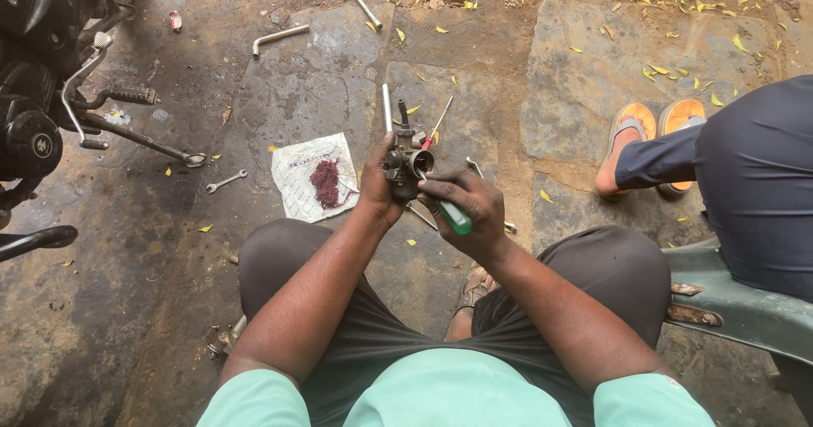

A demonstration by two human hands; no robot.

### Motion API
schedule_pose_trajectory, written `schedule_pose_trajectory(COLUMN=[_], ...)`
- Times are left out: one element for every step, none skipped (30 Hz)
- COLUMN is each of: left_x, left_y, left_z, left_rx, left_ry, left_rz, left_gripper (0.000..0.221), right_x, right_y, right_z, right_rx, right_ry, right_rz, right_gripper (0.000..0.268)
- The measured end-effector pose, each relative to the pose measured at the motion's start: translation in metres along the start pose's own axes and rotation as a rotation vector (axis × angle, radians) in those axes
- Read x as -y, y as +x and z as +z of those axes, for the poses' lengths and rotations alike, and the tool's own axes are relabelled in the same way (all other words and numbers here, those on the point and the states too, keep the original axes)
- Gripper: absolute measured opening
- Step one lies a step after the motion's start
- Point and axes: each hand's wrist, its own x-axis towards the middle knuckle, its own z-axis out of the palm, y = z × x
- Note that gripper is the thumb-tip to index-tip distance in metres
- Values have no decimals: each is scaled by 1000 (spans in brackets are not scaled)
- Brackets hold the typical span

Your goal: Using a screwdriver to repair and adjust the components of a motorcycle carburetor.

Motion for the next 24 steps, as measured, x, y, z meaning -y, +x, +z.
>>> schedule_pose_trajectory(left_x=[-1, -2, -3, -4, -4, -3, -3, -2, -2, -3, -3, -3, -4, -5, -5, -5, -5, -6, -7, -8, -8, -9, -10, -10], left_y=[-1, -2, -4, -6, -8, -9, -9, -10, -11, -11, -13, -14, -14, -14, -13, -13, -13, -14, -15, -15, -16, -17, -17, -17], left_z=[1, 1, 3, 6, 8, 8, 8, 8, 10, 12, 13, 13, 13, 13, 13, 12, 11, 12, 12, 12, 13, 13, 14, 14], left_rx=[-14, -29, -30, -50, -70, -70, -41, -11, -10, 2, 11, 9, 10, 11, 11, -4, -19, -19, -27, -35, -35, -11, 13, 13], left_ry=[5, 11, 11, 38, 65, 65, 89, 113, 113, 114, 113, 111, 120, 129, 128, 122, 116, 115, 130, 145, 144, 135, 125, 124], left_rz=[-12, -23, -21, -48, -74, -73, -94, -114, -114, -113, -111, -110, -125, -140, -139, -150, -160, -158, -150, -143, -143, -137, -129, -129], left_gripper=[48, 47, 47, 48, 48, 48, 50, 51, 51, 50, 49, 49, 49, 49, 49, 49, 48, 48, 49, 50, 50, 49, 49, 49], right_x=[-2, -5, -6, -8, -10, -9, -9, -8, -9, -10, -10, -10, -11, -11, -11, -11, -11, -13, -15, -17, -17, -18, -18, -18], right_y=[0, 0, 0, 0, 0, 1, 3, 4, 5, 7, 8, 9, 10, 12, 13, 13, 14, 14, 13, 12, 12, 12, 12, 12], right_z=[0, 1, -1, -2, -4, -7, -10, -12, -16, -19, -22, -24, -27, -29, -30, -32, -34, -35, -35, -36, -37, -38, -38, -38], right_rx=[1, 2, 2, 35, 69, 69, 64, 58, 58, 79, 102, 105, 124, 144, 145, 161, 178, 179, 180, 180, 182, 186, 191, 192], right_ry=[-8, -16, -14, 17, 47, 47, 126, 205, 204, 177, 152, 153, 186, 220, 220, 235, 251, 251, 296, 341, 341, 357, 374, 373], right_rz=[7, 15, 13, 37, 61, 60, 94, 128, 128, 131, 133, 132, 152, 172, 171, 202, 233, 232, 274, 317, 318, 345, 371, 371], right_gripper=[27, 27, 27, 26, 26, 26, 24, 23, 23, 22, 22, 22, 22, 22, 22, 21, 21, 21, 20, 19, 19, 19, 19, 19])
